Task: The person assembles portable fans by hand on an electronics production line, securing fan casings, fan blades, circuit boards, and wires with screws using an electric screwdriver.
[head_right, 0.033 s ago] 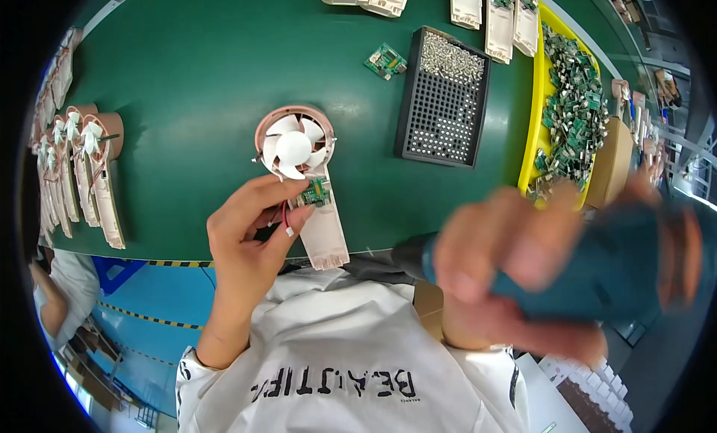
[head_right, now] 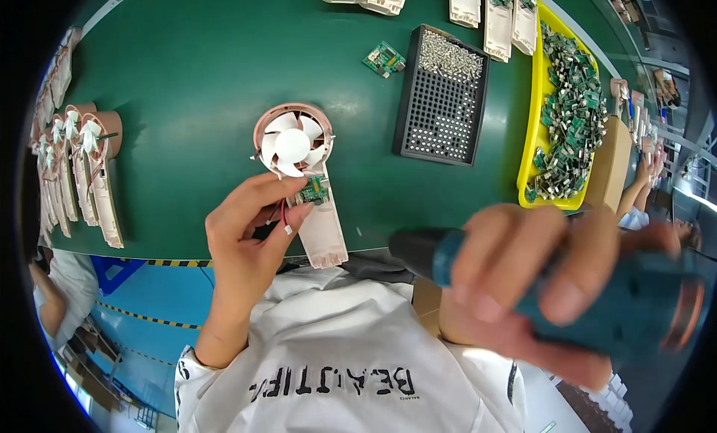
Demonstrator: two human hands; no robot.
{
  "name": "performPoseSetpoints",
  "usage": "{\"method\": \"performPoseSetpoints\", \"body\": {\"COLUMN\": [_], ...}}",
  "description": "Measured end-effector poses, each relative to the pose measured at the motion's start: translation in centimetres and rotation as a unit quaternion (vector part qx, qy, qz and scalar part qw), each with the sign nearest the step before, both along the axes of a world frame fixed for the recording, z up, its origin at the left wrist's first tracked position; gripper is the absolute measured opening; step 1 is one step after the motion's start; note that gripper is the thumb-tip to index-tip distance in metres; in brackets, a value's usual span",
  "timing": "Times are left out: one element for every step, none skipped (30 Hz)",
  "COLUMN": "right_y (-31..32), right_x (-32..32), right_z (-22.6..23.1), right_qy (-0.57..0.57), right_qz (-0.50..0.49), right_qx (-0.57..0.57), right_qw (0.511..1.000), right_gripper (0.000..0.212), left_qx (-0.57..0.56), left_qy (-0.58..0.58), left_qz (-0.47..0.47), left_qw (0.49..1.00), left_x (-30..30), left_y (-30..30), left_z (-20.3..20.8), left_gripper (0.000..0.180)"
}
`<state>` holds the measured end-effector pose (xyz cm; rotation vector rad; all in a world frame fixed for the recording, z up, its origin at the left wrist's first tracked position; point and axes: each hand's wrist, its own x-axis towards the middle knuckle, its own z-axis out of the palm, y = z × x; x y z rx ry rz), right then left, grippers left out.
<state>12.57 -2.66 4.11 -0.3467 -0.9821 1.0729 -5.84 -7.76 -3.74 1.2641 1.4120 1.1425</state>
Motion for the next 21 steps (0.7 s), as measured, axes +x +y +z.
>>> {"method": "performPoseSetpoints", "body": {"right_y": [0.1, 0.2, 0.4, -0.1, -0.5, -0.5, -0.7, -0.9, -1.1, -1.2, -1.2, -1.2, -1.1, -1.0, -0.8, -0.8, -0.7, -0.7, -0.7, -0.7, -0.7], "right_x": [0.3, 0.6, 0.5, -0.4, -1.2, -1.5, -1.9, -2.3, -2.5, -2.3, -2.4, -2.7, -2.6, -2.5, -2.3, -2.2, -2.3, -2.4, -2.5, -2.6, -2.6], "right_z": [0.3, 0.4, 0.3, 0.1, -0.1, -0.3, -0.6, -0.9, -1.2, -1.5, -1.6, -1.7, -1.7, -1.7, -1.7, -1.9, -2.1, -2.3, -2.3, -2.2, -2.2], "right_qy": [-0.013, -0.026, -0.043, -0.052, -0.062, -0.084, -0.084, -0.095, -0.106, -0.118, -0.117, -0.116, -0.119, -0.122, -0.129, -0.132, -0.132, -0.137, -0.145, -0.147, -0.156], "right_qz": [0.004, 0.009, 0.011, -0.013, -0.037, -0.034, -0.031, -0.031, -0.032, -0.024, -0.018, -0.015, -0.018, -0.018, -0.014, -0.007, -0.004, -0.007, -0.011, -0.010, -0.005], "right_qx": [0.044, 0.088, 0.105, 0.101, 0.097, 0.113, 0.110, 0.110, 0.110, 0.119, 0.118, 0.119, 0.121, 0.121, 0.137, 0.152, 0.152, 0.156, 0.162, 0.163, 0.163], "right_qw": [0.999, 0.996, 0.993, 0.993, 0.993, 0.989, 0.990, 0.989, 0.988, 0.985, 0.986, 0.986, 0.985, 0.985, 0.982, 0.979, 0.980, 0.978, 0.976, 0.976, 0.974], "right_gripper": [0.067, 0.068, 0.067, 0.067, 0.067, 0.068, 0.068, 0.069, 0.070, 0.072, 0.072, 0.073, 0.074, 0.074, 0.076, 0.077, 0.077, 0.078, 0.078, 0.078, 0.078], "left_qx": [0.004, 0.004, 0.008, 0.010, 0.009, 0.016, 0.022, 0.019, 0.025, 0.032, 0.030, 0.037, 0.047, 0.046, 0.046, 0.044, 0.044, 0.042, 0.041, 0.042, 0.043], "left_qy": [-0.013, -0.014, -0.016, -0.016, -0.017, -0.016, -0.014, -0.015, -0.014, -0.011, -0.010, -0.004, -0.002, -0.005, -0.003, 0.001, 0.002, 0.003, 0.002, 0.000, -0.005], "left_qz": [0.002, 0.004, 0.000, -0.004, -0.002, -0.004, -0.003, -0.001, -0.004, -0.002, 0.004, 0.006, 0.000, 0.000, -0.016, -0.029, -0.027, -0.026, -0.027, -0.026, -0.023], "left_qw": [1.000, 1.000, 1.000, 1.000, 1.000, 1.000, 1.000, 1.000, 1.000, 0.999, 1.000, 0.999, 0.999, 0.999, 0.999, 0.999, 0.999, 0.999, 0.999, 0.999, 0.999], "left_x": [0.1, 0.1, 0.1, 0.0, 0.0, 0.1, 0.1, 0.2, 0.2, 0.0, -0.2, -0.3, -0.2, -0.1, -0.1, -0.2, -0.2, -0.3, -0.3, -0.2, -0.2], "left_y": [-0.1, 0.0, 0.1, 0.1, 0.1, 0.1, 0.0, 0.0, 0.0, -0.1, -0.2, -0.3, -0.2, -0.2, -0.1, -0.1, -0.1, -0.2, -0.1, 0.0, 0.0], "left_z": [-0.1, -0.2, -0.3, -0.3, -0.4, -0.5, -0.7, -0.8, -0.9, -0.9, -1.0, -1.0, -1.1, -1.1, -1.1, -1.1, -1.1, -1.0, -0.9, -0.9, -0.9], "left_gripper": [0.031, 0.031, 0.032, 0.033, 0.033, 0.033, 0.033, 0.033, 0.033, 0.033, 0.033, 0.033, 0.034, 0.034, 0.033, 0.033, 0.033, 0.033, 0.034, 0.034, 0.034]}}
